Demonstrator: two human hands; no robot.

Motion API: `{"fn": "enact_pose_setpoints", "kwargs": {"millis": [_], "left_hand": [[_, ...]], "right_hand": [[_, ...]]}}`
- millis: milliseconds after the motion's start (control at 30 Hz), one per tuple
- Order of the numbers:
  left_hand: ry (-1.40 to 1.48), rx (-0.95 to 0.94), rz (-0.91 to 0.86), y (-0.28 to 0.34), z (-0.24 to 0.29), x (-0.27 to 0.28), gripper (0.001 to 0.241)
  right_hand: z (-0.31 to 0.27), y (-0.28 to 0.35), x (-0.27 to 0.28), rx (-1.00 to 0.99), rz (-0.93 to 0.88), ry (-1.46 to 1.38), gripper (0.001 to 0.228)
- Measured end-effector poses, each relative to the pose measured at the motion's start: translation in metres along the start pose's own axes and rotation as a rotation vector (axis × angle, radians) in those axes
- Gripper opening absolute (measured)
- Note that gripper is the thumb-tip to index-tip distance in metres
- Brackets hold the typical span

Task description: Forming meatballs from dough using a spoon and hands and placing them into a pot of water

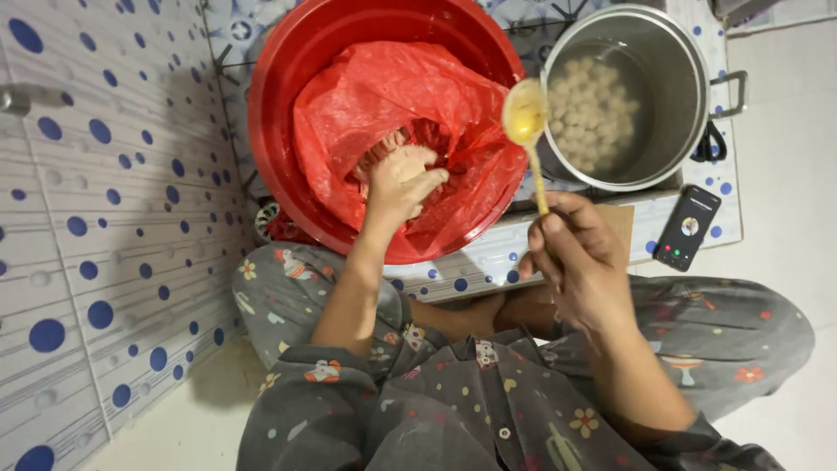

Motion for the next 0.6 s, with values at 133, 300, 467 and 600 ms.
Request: {"fn": "enact_pose_setpoints", "kwargs": {"millis": [133,300,467,600], "left_hand": [[0.052,0.078,-0.029,-0.004,-0.03,-0.001,0.024],[-0.11,-0.183,0.063,0.003,0.007,-0.001,0.028],[0.447,0.221,-0.313,-0.024,-0.052,-0.022,0.031],[0.185,0.04,0.0,0.006,0.015,-0.006,0.021]], "right_hand": [[0.038,-0.014,0.048,0.04,0.173,0.292,0.021],[0.031,-0.022,0.045,0.103,0.203,0.614,0.019],[0.013,-0.026,0.025,0.253,0.162,0.886,0.014],[0.0,-0.023,-0.008,0.448,0.153,1.227,0.02]]}}
Point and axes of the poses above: each hand's wrist, its own y-axis away from the middle knuckle, its own x-axis out of the back of the hand, z = x × y, the point moved 10 cm from there along -y, towards the middle knuckle, and after that the axes turned 2 degrees about -x, right-handed, at the moved point
